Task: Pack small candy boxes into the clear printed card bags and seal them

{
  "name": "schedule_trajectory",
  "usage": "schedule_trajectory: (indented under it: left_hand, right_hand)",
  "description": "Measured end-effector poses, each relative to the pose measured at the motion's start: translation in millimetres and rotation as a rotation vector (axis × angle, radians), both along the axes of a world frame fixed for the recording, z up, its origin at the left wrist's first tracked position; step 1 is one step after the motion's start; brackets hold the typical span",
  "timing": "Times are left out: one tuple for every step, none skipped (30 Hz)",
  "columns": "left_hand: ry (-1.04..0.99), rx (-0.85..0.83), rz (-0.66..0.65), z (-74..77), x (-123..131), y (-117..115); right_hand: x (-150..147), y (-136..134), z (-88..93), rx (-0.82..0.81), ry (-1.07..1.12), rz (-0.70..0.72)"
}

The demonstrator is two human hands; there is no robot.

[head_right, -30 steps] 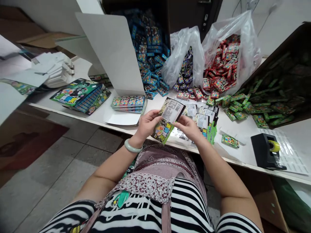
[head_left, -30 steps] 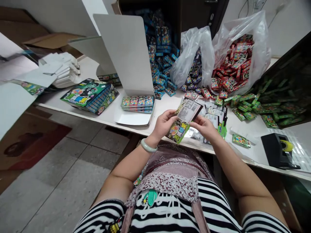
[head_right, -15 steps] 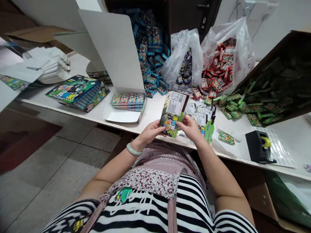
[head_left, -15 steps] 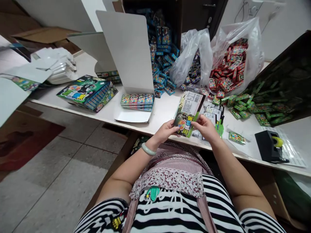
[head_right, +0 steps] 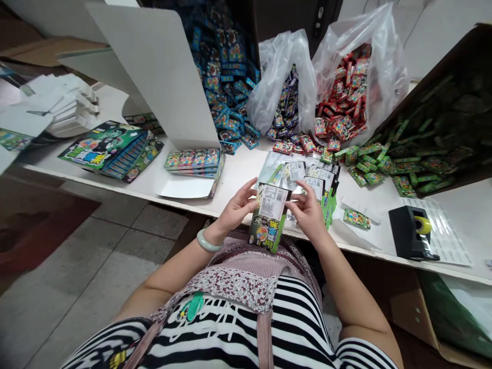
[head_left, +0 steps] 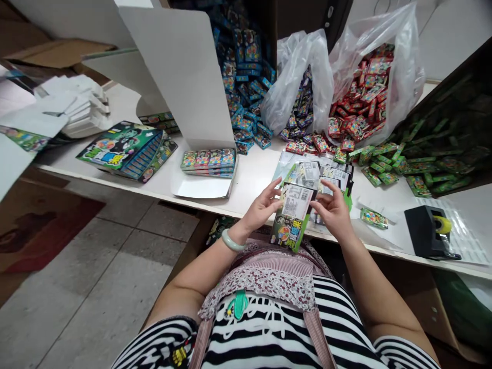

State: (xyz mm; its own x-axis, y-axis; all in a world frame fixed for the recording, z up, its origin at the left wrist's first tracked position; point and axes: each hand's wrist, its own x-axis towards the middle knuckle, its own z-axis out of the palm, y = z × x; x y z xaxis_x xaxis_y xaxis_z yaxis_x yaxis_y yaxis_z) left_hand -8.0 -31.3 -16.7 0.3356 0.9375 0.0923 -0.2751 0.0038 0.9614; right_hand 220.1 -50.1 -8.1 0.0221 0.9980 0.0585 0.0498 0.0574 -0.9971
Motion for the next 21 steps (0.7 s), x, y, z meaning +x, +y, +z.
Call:
schedule_trajectory:
  left_hand:
    - [0.011,0.006,-0.018,-0.5,-2,-1]
    - [0.018,0.006,-0.041,-0.2,-5,-1]
    - [0.024,0.005,-0.068,0.9,-8,0]
    - [0.031,0.005,-0.097,2.5,-11,2]
    - [0.04,0.007,-0.121,4.5,-14,5]
    - [0.053,0.013,-0.138,6.6,-17,8]
    - [0.072,0.019,-0.151,8.6,-19,11]
    - [0.098,0.025,-0.161,10.2,-22,14]
    - [0.133,0.027,-0.172,11.2,-24,17]
    - [0.175,0.026,-0.187,11.6,-25,19]
    - [0.222,0.025,-0.2,11.4,-26,20]
    - [0.268,0.026,-0.211,10.7,-27,21]
    - [0.306,0.03,-0.217,9.5,-27,21]
    - [0.329,0.04,-0.22,8.0,-27,22]
    - [0.337,0.054,-0.22,6.4,-26,22]
    - [0.333,0.075,-0.213,4.8,-25,22]
    - [0.319,0.1,-0.201,3.1,-23,22]
    - [0.302,0.124,-0.186,1.5,-21,23]
    - [0.286,0.143,-0.169,-0.1,-19,24]
    - [0.273,0.153,-0.155,-1.8,-17,25]
    - [0.261,0.153,-0.148,-3.3,-16,26]
  right_hand:
    - [0,0,1.0,0.011,-0.019,0.004]
    - [0,0,1.6,0.016,-0.026,0.0]
    - [-1,0,1.9,0.02,-0.022,-0.014]
    - [-3,2,2.1,0.022,-0.012,-0.03]
    - [-6,3,2.2,0.024,-0.001,-0.035]
    - [-8,5,2.4,0.029,0.006,-0.025]
    - [-9,7,2.9,0.04,0.004,-0.006]
    - [-10,9,3.5,0.053,-0.009,0.019]
    - [-10,11,4.1,0.066,-0.032,0.046]
    - [-10,12,4.5,0.072,-0.063,0.077]
    - [-9,13,4.6,0.07,-0.1,0.11]
    - [-7,13,4.2,0.059,-0.135,0.137]
    - [-5,13,3.4,0.042,-0.162,0.156]
    - [-4,13,2.2,0.02,-0.174,0.165]
    - [-2,13,0.8,-0.002,-0.172,0.162]
    - [-1,14,-0.9,-0.019,-0.161,0.146]
    - [0,15,-2.5,-0.029,-0.148,0.123]
    - [0,17,-4.1,-0.033,-0.14,0.103]
    - [0,18,-5.6,-0.031,-0.139,0.085]
    - [1,19,-6.9,-0.024,-0.14,0.069]
    - [1,20,-7.9,-0.017,-0.138,0.057]
